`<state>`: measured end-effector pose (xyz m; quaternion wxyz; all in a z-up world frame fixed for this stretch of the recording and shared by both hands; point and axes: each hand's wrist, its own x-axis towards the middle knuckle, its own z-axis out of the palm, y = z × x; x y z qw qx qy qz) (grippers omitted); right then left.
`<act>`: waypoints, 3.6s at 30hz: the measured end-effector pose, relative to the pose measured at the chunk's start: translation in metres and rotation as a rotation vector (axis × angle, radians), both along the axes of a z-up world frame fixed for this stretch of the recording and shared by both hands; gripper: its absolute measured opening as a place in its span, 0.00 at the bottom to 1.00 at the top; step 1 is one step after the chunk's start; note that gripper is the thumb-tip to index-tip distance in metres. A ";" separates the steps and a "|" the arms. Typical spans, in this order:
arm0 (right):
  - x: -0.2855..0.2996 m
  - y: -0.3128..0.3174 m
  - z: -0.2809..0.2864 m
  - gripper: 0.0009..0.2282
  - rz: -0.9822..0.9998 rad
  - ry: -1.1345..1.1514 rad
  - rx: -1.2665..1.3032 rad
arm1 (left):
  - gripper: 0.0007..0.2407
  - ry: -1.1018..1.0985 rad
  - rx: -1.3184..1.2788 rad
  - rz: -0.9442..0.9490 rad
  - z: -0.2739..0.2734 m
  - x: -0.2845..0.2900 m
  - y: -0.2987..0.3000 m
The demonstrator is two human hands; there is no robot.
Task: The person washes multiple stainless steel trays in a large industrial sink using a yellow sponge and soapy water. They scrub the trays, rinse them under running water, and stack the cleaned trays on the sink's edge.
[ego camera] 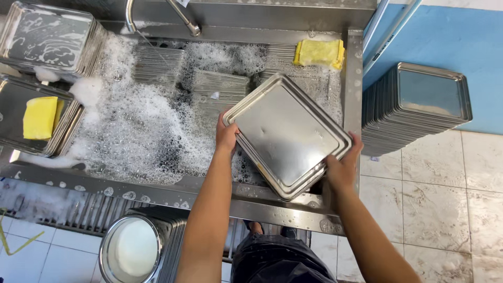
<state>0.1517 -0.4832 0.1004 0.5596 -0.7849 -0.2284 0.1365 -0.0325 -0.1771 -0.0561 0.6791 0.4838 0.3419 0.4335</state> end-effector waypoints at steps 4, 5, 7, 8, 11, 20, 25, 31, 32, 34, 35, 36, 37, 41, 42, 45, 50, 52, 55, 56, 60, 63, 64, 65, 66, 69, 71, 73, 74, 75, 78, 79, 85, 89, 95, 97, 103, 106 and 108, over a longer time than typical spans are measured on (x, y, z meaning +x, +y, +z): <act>-0.037 -0.024 -0.024 0.36 -0.016 -0.231 0.076 | 0.22 0.001 0.001 -0.035 -0.009 -0.002 0.006; -0.041 -0.022 -0.028 0.37 -0.018 -0.289 0.096 | 0.21 -0.004 -0.001 -0.063 -0.006 -0.003 0.011; -0.040 -0.017 -0.031 0.36 -0.073 -0.103 0.159 | 0.20 0.033 -0.003 -0.079 0.004 -0.004 0.007; -0.036 -0.010 -0.033 0.35 -0.095 -0.011 0.195 | 0.19 0.070 0.004 -0.057 0.013 -0.008 0.002; 0.020 0.023 -0.031 0.36 0.043 0.244 0.204 | 0.23 0.290 -0.026 0.132 0.044 -0.031 -0.036; 0.108 0.085 -0.049 0.35 0.415 0.299 0.034 | 0.24 0.198 -0.052 0.359 0.106 -0.041 -0.130; 0.107 0.058 -0.034 0.33 0.409 0.429 -0.077 | 0.21 0.412 -0.100 0.324 0.103 -0.063 -0.190; 0.138 0.087 -0.045 0.20 0.613 -0.236 -0.162 | 0.25 0.562 -0.110 -0.034 0.124 -0.082 -0.153; 0.150 0.102 -0.042 0.22 0.549 -0.409 -0.250 | 0.27 0.635 -0.014 -0.121 0.129 -0.078 -0.134; 0.174 0.146 -0.038 0.28 0.443 -0.684 -0.406 | 0.31 0.705 0.237 -0.202 0.132 -0.062 -0.095; 0.186 0.171 -0.035 0.32 0.404 -0.787 -0.473 | 0.32 0.700 0.392 -0.196 0.129 -0.045 -0.078; 0.198 0.195 -0.032 0.36 0.366 -0.894 -0.537 | 0.34 0.691 0.546 -0.182 0.126 -0.028 -0.061; 0.207 0.213 -0.031 0.40 0.352 -0.951 -0.578 | 0.32 0.733 0.647 -0.176 0.123 -0.012 -0.041; 0.209 0.276 -0.031 0.39 0.345 -0.885 -0.994 | 0.31 0.869 0.718 -0.313 0.119 0.032 0.003; 0.200 0.284 -0.033 0.35 0.350 -0.788 -1.164 | 0.31 0.901 0.639 -0.395 0.122 0.035 0.005; 0.147 0.305 -0.055 0.36 0.659 -0.619 -1.146 | 0.34 0.851 0.517 -0.307 0.121 0.035 0.008; 0.019 0.314 -0.030 0.29 0.925 -0.700 -0.726 | 0.31 0.596 0.293 0.107 0.095 0.000 0.012; -0.040 0.304 0.012 0.29 0.898 -0.825 -0.547 | 0.32 0.510 0.085 0.186 0.095 -0.037 0.008; -0.144 0.278 0.049 0.28 1.008 -0.989 -0.304 | 0.31 0.269 -0.130 0.356 0.100 -0.116 -0.015; -0.180 0.266 0.054 0.29 1.098 -0.990 -0.238 | 0.30 0.178 -0.174 0.462 0.102 -0.143 -0.026; -0.315 0.215 0.025 0.35 1.431 -0.860 -0.086 | 0.20 -0.420 -0.266 0.867 0.068 -0.266 -0.081; -0.386 0.174 -0.021 0.37 1.544 -0.806 0.143 | 0.12 -0.428 -0.206 1.025 0.024 -0.348 -0.135; -0.403 0.165 -0.036 0.35 1.610 -0.684 0.226 | 0.12 -0.390 -0.232 1.063 0.012 -0.371 -0.151; -0.422 0.158 -0.050 0.33 1.673 -0.557 0.304 | 0.12 -0.353 -0.260 1.100 0.001 -0.395 -0.166; -0.438 0.152 -0.064 0.31 1.727 -0.422 0.375 | 0.12 -0.313 -0.292 1.132 -0.013 -0.414 -0.179; -0.475 0.148 -0.090 0.28 1.808 -0.511 -0.038 | 0.13 0.525 -0.262 1.138 -0.053 -0.454 -0.205; -0.497 0.151 -0.101 0.27 1.828 -0.777 -0.277 | 0.17 1.034 0.044 1.059 -0.081 -0.467 -0.219; -0.516 0.155 -0.108 0.26 1.825 -1.007 -0.490 | 0.25 1.253 -0.206 0.625 -0.093 -0.475 -0.219; -0.524 0.157 -0.113 0.26 1.824 -1.106 -0.588 | 0.23 1.318 -0.178 0.443 -0.097 -0.479 -0.222; -0.530 0.157 -0.120 0.26 1.840 -1.092 -0.702 | 0.21 1.378 -0.145 0.259 -0.100 -0.483 -0.225; -0.544 0.159 -0.145 0.22 1.786 -1.079 -0.809 | 0.20 1.452 -0.157 0.062 -0.091 -0.482 -0.214; -0.547 0.160 -0.155 0.19 1.756 -1.086 -0.806 | 0.21 1.421 -0.241 0.009 -0.087 -0.479 -0.211; -0.559 0.167 -0.185 0.21 1.686 -1.145 -0.882 | 0.23 1.346 -0.299 0.012 -0.079 -0.483 -0.198; -0.562 0.175 -0.172 0.29 1.703 -1.038 -1.010 | 0.30 1.135 -0.445 0.132 -0.083 -0.498 -0.174; -0.533 0.192 -0.165 0.25 1.645 -0.551 -0.660 | 0.27 -0.116 -0.923 0.612 -0.088 -0.517 -0.168; -0.525 0.187 -0.160 0.27 1.699 -0.387 -0.461 | 0.22 -0.389 -0.760 0.627 -0.089 -0.511 -0.161; -0.481 0.161 -0.113 0.36 1.429 -0.480 -0.340 | 0.16 -0.205 -0.499 0.689 -0.048 -0.445 -0.104; -0.416 0.149 -0.058 0.34 1.251 -0.470 -0.026 | 0.17 -0.079 -0.331 0.453 0.029 -0.378 -0.082; -0.363 0.127 -0.012 0.34 1.016 -0.698 0.076 | 0.17 -0.167 -0.170 0.204 0.078 -0.320 -0.082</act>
